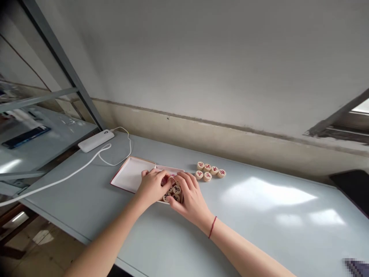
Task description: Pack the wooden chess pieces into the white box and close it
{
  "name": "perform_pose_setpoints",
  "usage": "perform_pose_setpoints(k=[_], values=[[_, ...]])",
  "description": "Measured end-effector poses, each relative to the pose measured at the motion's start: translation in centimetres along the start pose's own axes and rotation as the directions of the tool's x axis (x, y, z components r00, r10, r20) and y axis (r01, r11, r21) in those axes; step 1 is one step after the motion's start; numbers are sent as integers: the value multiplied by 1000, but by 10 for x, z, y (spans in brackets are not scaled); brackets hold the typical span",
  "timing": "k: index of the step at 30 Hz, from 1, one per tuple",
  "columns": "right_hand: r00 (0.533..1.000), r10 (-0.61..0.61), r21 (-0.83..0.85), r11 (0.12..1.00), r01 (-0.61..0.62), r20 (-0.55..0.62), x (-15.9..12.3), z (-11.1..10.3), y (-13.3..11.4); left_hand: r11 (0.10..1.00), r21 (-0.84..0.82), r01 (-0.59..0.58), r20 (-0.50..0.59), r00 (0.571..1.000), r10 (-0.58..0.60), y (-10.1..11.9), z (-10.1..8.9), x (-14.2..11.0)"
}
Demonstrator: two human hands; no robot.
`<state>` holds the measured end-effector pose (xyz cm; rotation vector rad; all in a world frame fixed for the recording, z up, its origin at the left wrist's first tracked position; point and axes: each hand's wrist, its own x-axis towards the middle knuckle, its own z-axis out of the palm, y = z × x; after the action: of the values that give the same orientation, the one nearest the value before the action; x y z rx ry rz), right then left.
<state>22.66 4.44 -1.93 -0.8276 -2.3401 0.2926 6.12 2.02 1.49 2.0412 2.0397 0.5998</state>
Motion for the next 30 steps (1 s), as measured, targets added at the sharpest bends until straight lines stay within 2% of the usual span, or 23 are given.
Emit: perform_pose_setpoints(k=[8, 18, 23, 30], values=[[1000, 31, 99, 995, -30, -6, -6, -4, 0, 997, -81, -7, -52, 999, 3, 1, 2, 1], [998, 15, 155, 988, -6, -55, -9, -6, -1, 961, -247, -126, -173, 981, 84, 2, -3, 0], [997, -52, 161, 985, 60, -52, -8, -9, -3, 932, -334, -142, -165, 982, 91, 5, -4, -1], [990, -65, 129, 988, 81, -123, -9, -7, 0, 874, -442, -200, -173, 976, 136, 6, -5, -1]])
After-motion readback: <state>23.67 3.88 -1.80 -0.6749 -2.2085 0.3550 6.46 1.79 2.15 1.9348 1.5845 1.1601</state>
